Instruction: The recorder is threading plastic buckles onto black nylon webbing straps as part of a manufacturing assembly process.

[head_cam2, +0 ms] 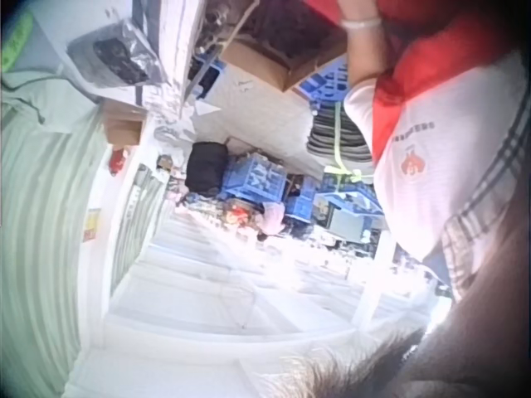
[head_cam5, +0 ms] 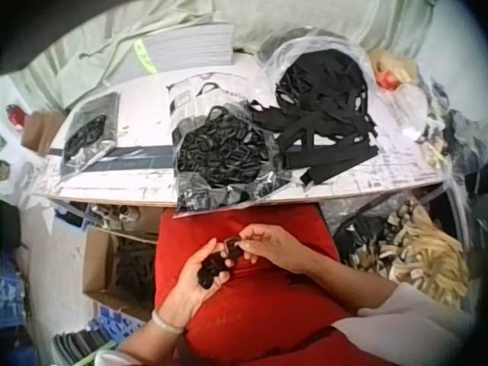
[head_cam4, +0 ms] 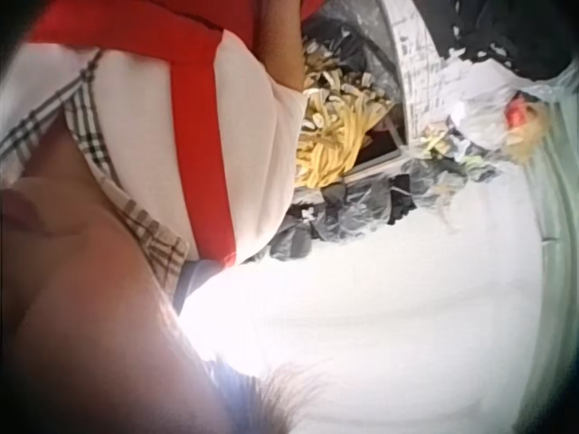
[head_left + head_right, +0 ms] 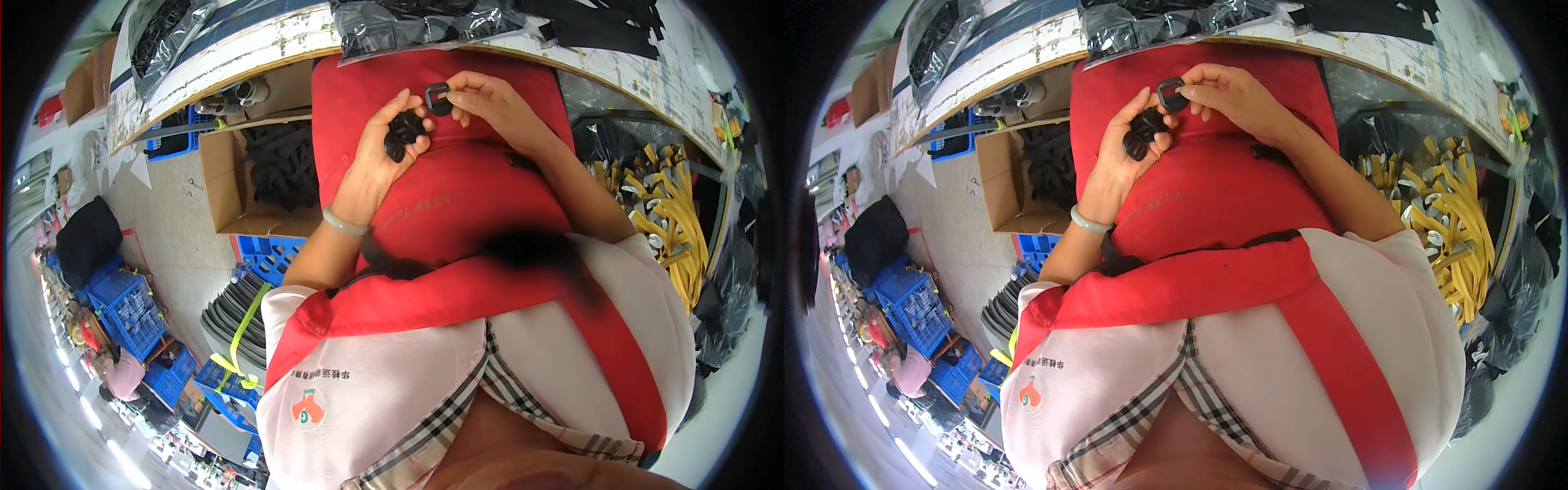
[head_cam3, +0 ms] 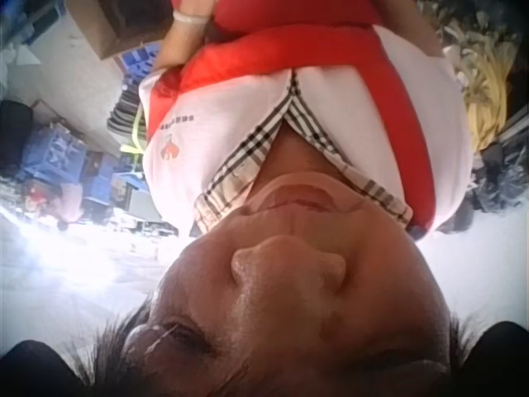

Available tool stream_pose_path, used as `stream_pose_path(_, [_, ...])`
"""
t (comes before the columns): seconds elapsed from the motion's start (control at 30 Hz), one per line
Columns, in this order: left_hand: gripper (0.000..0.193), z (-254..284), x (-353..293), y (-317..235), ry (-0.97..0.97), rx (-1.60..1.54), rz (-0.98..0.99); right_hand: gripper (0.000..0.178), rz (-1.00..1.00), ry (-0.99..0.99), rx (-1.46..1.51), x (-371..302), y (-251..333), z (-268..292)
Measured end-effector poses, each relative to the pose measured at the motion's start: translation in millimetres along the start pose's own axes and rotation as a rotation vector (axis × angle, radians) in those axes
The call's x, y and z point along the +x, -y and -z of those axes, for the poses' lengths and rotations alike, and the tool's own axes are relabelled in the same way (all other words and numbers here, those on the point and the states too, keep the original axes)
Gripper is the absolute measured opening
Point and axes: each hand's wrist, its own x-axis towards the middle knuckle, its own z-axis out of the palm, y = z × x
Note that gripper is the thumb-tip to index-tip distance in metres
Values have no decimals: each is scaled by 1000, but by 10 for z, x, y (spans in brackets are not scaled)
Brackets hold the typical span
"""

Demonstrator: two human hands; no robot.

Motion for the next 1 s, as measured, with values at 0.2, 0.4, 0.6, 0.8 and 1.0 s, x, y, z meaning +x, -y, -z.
stream_pose_path(0.2, [32,-483,-10,124,-349,-84,-160,20,-62,48,95,23,-136,74])
stream_pose_path(0.4, [26,-318,22,63,29,196,-98,18,-115,89,227,23,-162,146])
stream_pose_path(0.6, [29,-531,-6,294,-244,960,-317,17,-167,59,367,-1,-385,115])
stream_pose_path(0.8, [18,-507,45,289,-115,925,-321,16,-133,-56,85,-131,-164,7])
stream_pose_path(1.0, [11,-631,51,328,157,1310,-299,21,-121,-39,-77,-215,-79,290])
